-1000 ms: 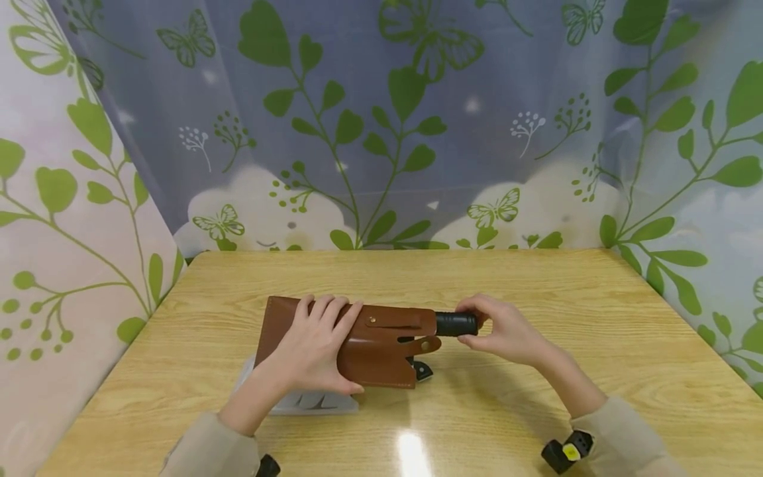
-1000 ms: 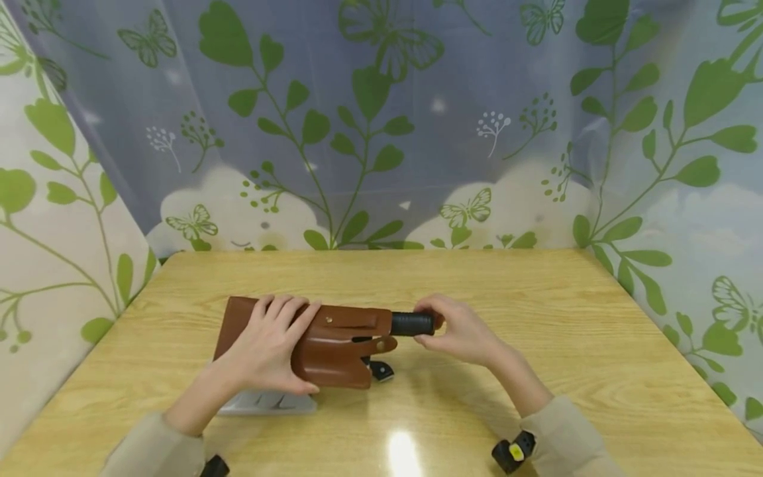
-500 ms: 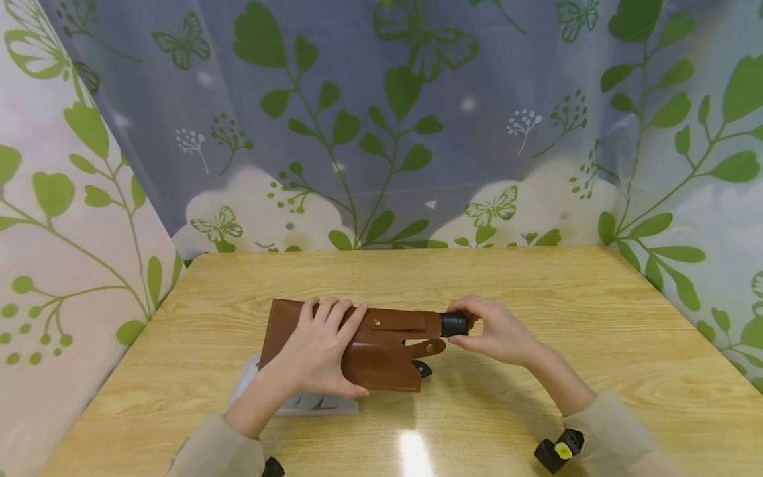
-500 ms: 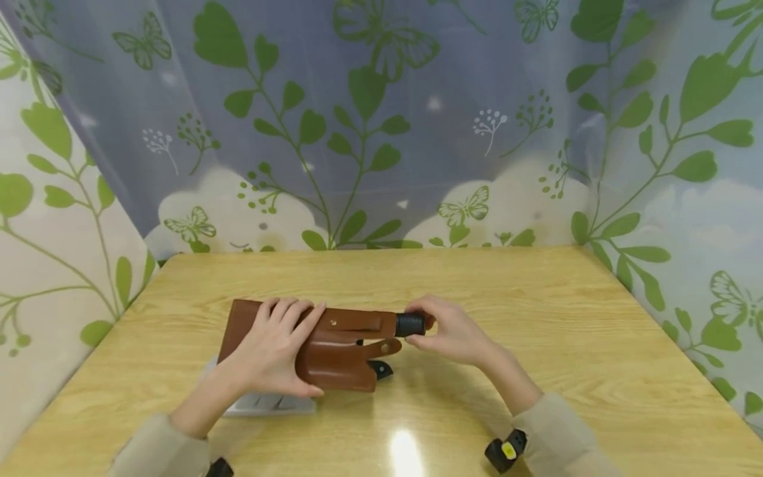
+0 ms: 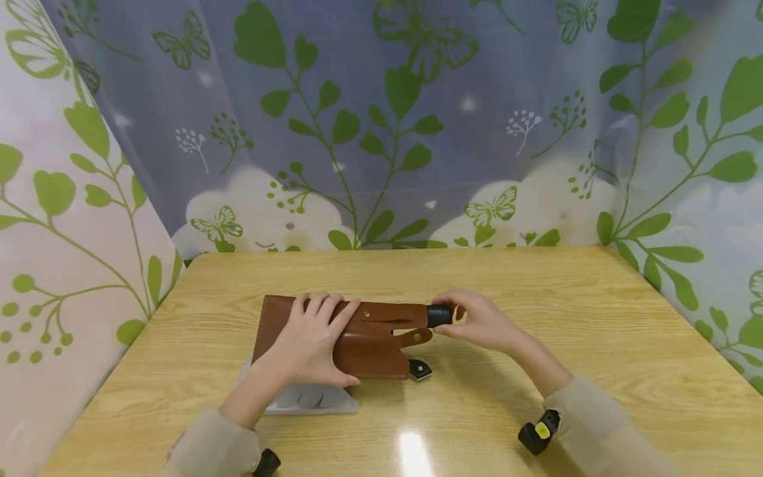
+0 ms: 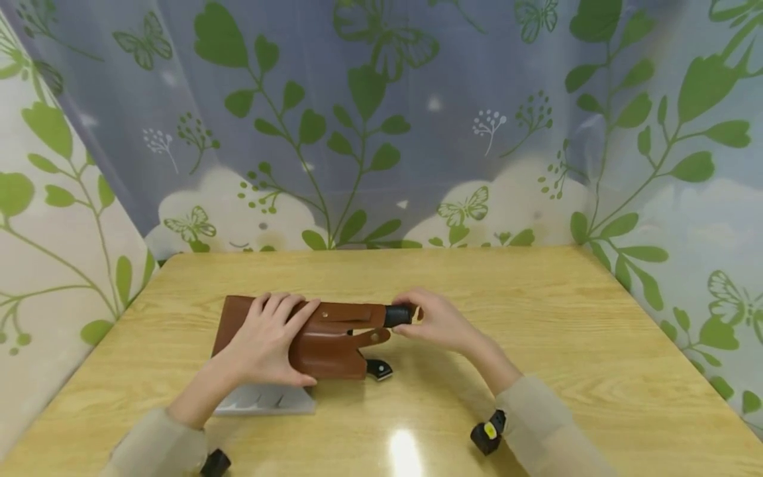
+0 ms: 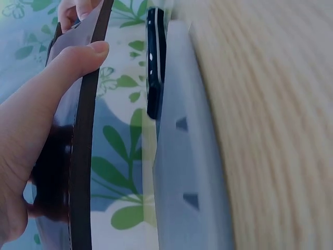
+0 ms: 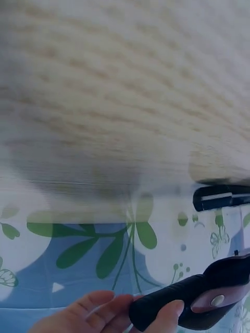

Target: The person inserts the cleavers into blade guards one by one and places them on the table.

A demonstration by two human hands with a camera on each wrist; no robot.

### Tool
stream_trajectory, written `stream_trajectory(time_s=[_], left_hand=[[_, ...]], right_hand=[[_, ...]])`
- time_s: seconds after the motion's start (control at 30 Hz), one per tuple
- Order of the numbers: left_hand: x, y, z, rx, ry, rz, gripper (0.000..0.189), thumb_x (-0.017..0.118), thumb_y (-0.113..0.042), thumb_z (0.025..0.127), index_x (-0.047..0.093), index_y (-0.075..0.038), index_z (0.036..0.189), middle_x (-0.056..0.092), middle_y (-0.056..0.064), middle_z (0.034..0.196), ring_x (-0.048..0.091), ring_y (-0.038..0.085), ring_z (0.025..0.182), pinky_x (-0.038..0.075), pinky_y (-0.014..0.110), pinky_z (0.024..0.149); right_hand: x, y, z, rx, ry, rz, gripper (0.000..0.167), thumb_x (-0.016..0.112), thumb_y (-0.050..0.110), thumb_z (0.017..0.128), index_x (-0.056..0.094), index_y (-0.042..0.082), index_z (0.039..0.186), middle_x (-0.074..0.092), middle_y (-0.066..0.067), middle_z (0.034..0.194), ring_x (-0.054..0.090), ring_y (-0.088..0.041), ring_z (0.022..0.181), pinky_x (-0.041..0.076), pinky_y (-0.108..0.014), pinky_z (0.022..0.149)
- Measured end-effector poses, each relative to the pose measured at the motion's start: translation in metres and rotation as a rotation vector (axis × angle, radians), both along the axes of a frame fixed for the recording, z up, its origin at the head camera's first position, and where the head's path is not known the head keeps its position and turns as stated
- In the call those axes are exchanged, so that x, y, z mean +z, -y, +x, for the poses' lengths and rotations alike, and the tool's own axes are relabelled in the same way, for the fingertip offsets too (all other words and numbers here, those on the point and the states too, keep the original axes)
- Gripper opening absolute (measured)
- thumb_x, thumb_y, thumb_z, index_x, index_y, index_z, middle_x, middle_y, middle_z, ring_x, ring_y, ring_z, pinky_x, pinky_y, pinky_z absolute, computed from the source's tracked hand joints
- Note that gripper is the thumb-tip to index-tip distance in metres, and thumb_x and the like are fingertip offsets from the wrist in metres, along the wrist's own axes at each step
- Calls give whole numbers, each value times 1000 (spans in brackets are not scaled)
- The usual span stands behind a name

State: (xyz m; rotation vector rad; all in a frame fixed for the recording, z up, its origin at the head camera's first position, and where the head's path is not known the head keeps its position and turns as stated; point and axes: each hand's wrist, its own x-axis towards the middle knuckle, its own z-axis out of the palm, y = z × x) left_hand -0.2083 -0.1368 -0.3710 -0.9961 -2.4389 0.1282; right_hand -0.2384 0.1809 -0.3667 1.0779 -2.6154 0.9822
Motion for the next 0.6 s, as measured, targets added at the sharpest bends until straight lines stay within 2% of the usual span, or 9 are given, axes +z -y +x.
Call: stream_trajectory(time_s=[0.13, 0.23, 0.5, 0.6], left_hand=[[1, 7, -6, 38, 24, -9, 113, 61, -81, 53, 40, -11, 139, 45, 16, 123, 43, 34, 112, 32, 60, 90], [3, 12, -11, 64, 52, -20, 112, 61, -80, 53, 40, -11, 139, 45, 16, 123, 43, 34, 112, 32, 60, 90], [7, 27, -25, 84, 127, -41, 112, 62, -79, 54, 40, -10, 139, 46, 16, 122, 43, 34, 112, 32, 59, 89], [7, 33, -33, 82, 160, -43, 110, 64, -77, 54, 40, -11, 139, 46, 15, 122, 42, 34, 113, 31, 58, 91]], right_hand=[[0, 9, -11, 22, -120, 88, 36, 74, 14, 78, 62, 4, 111, 63, -4, 99, 56, -13, 80, 49, -33, 68], [-1, 16, -19, 29, -156, 113, 36, 74, 14, 79, 62, 4, 111, 63, -6, 99, 57, -14, 81, 49, -30, 67], [-6, 37, -38, -10, 7, 58, 39, 73, 13, 79, 62, 0, 114, 63, -10, 101, 58, -21, 86, 49, -36, 71], [-10, 45, -45, -15, 76, 33, 39, 72, 11, 79, 61, -2, 115, 64, -11, 101, 58, -21, 87, 49, -35, 72]])
